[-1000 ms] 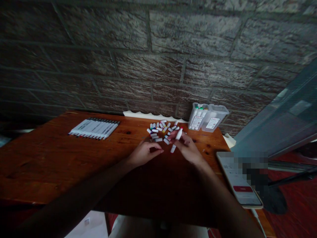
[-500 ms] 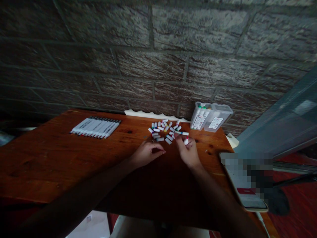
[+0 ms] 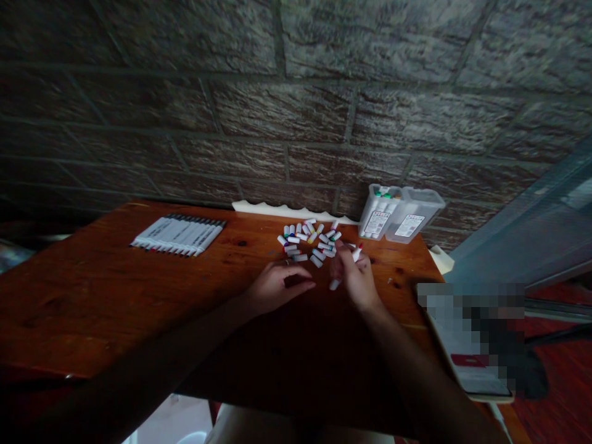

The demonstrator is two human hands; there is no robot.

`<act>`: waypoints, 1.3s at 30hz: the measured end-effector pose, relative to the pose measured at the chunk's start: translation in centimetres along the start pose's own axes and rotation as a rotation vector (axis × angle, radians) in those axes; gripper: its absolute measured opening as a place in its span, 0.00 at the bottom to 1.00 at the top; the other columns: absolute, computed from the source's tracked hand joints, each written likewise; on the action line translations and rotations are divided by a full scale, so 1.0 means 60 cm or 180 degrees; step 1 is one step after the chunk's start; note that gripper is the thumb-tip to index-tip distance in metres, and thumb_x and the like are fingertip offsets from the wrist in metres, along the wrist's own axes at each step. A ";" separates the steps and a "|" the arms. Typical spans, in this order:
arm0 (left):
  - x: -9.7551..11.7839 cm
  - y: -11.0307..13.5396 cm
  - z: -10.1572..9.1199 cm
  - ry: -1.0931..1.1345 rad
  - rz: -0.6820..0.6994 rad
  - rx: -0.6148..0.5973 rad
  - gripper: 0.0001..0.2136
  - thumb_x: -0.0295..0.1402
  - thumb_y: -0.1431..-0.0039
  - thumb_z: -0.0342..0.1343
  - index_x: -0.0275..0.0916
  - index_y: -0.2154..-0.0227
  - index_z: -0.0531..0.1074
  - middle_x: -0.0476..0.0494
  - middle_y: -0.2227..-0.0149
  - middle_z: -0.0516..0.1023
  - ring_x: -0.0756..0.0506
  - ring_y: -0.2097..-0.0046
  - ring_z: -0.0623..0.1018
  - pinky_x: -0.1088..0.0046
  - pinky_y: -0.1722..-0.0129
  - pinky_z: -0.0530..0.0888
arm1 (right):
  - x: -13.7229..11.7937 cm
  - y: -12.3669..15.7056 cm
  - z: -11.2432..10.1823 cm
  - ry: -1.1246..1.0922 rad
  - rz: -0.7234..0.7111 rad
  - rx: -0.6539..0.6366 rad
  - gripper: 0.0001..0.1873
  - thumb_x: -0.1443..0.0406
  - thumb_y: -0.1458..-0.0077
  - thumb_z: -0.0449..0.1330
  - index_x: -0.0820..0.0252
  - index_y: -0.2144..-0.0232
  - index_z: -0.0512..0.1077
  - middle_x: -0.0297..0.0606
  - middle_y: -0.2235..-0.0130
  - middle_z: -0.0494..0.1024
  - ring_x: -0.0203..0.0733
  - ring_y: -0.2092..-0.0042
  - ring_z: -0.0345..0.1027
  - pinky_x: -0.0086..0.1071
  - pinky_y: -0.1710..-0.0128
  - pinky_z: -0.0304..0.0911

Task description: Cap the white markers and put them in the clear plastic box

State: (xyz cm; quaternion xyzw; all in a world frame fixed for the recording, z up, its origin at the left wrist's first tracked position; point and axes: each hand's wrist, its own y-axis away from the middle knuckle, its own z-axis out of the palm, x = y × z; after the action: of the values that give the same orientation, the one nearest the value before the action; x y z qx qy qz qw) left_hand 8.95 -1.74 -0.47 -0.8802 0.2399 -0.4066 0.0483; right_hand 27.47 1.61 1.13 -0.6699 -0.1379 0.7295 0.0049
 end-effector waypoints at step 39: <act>0.005 -0.012 -0.017 0.2368 -0.0526 -0.0336 0.17 0.43 0.41 0.57 0.34 0.57 0.74 0.45 0.71 0.77 0.54 0.74 0.68 0.78 0.73 0.63 | -0.017 0.004 -0.001 -0.0106 0.0292 -0.0309 0.16 0.53 0.52 0.65 0.59 0.68 0.77 0.31 0.73 0.72 0.29 0.76 0.55 0.26 0.78 0.51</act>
State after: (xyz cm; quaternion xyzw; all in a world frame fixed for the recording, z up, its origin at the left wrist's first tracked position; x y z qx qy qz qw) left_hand 8.64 -1.11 0.60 -0.6902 0.1898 -0.6879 -0.1204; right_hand 27.68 1.18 2.10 -0.6627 -0.1423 0.7325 -0.0633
